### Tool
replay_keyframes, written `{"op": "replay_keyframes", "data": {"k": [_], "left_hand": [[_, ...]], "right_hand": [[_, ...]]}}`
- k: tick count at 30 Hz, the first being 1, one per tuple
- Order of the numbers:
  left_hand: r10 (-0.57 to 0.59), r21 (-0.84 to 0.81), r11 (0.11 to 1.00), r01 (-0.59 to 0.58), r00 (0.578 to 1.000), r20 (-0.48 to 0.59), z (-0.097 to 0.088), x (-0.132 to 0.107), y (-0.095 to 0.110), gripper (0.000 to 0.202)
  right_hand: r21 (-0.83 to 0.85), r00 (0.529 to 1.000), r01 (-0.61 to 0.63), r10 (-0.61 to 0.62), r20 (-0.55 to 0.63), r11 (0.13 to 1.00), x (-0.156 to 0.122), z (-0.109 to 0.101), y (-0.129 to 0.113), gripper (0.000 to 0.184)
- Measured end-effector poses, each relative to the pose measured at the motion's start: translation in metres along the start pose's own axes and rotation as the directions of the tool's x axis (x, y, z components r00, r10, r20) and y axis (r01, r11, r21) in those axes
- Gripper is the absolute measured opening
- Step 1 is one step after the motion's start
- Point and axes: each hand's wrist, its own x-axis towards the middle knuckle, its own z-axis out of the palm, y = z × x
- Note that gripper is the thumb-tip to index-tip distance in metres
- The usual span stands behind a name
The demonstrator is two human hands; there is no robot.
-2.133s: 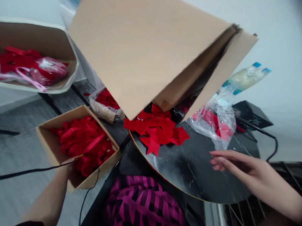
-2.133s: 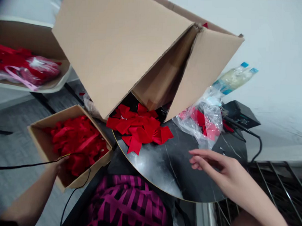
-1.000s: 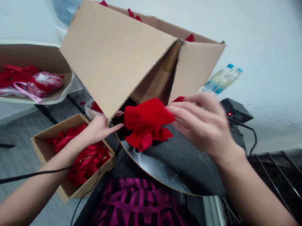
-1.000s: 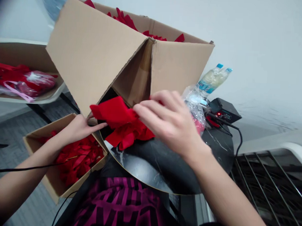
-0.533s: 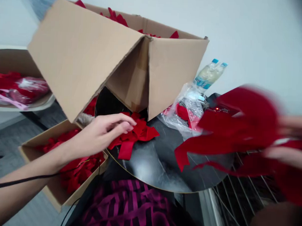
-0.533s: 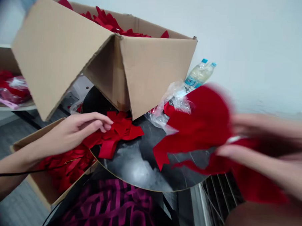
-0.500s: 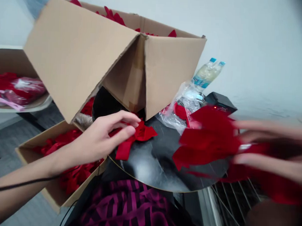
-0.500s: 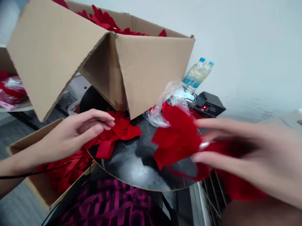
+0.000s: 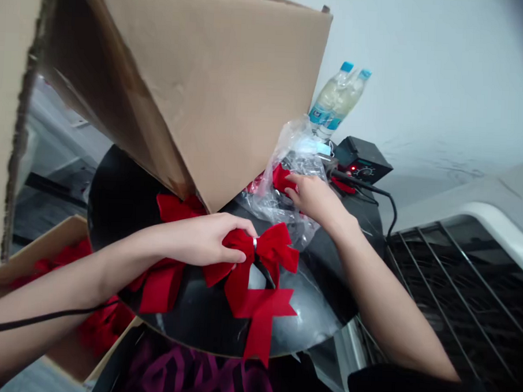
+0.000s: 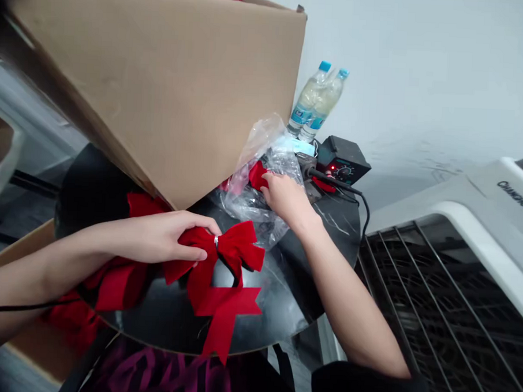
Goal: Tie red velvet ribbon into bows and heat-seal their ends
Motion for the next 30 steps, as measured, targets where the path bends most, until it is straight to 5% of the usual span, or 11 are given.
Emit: {"op": "replay_keyframes", "data": {"k": [6, 12, 22, 27, 30], "left_hand": [[-0.008, 0.016, 1.000, 0.009, 0.999, -0.043, -0.002, 0.023, -0.007, 0.029], [0.072, -0.057, 0.995, -0.081, 0.988, -0.139, 0.002, 0.020, -0.013, 0.022], [0.064, 0.025, 0.998, -0.062, 0.993, -0.096, 0.008, 0.021, -0.015, 0.022], [0.119, 0.041, 0.993, -0.114, 0.981, -0.151, 0.010, 0.021, -0.018, 0.021], [0.183, 0.137, 0.978, -0.154, 0.956, -0.228, 0.017, 0.019, -0.020, 0.037]], "right_hand": [[-0.036, 0.999, -0.043, 0.042, -0.026, 0.998, 0.040, 0.024, 0.011, 0.031], [0.055, 0.997, -0.048, 0.051, -0.055, 0.997, 0.035, 0.010, 0.028, 0.025], [-0.064, 0.996, -0.080, 0.078, -0.038, 0.995, 0.041, 0.020, 0.026, 0.032], [0.044, 0.994, -0.034, 0.039, -0.105, 0.998, 0.040, 0.013, 0.030, 0.048], [0.141, 0.987, 0.041, -0.018, -0.157, 0.989, 0.038, 0.007, 0.034, 0.049]]}}
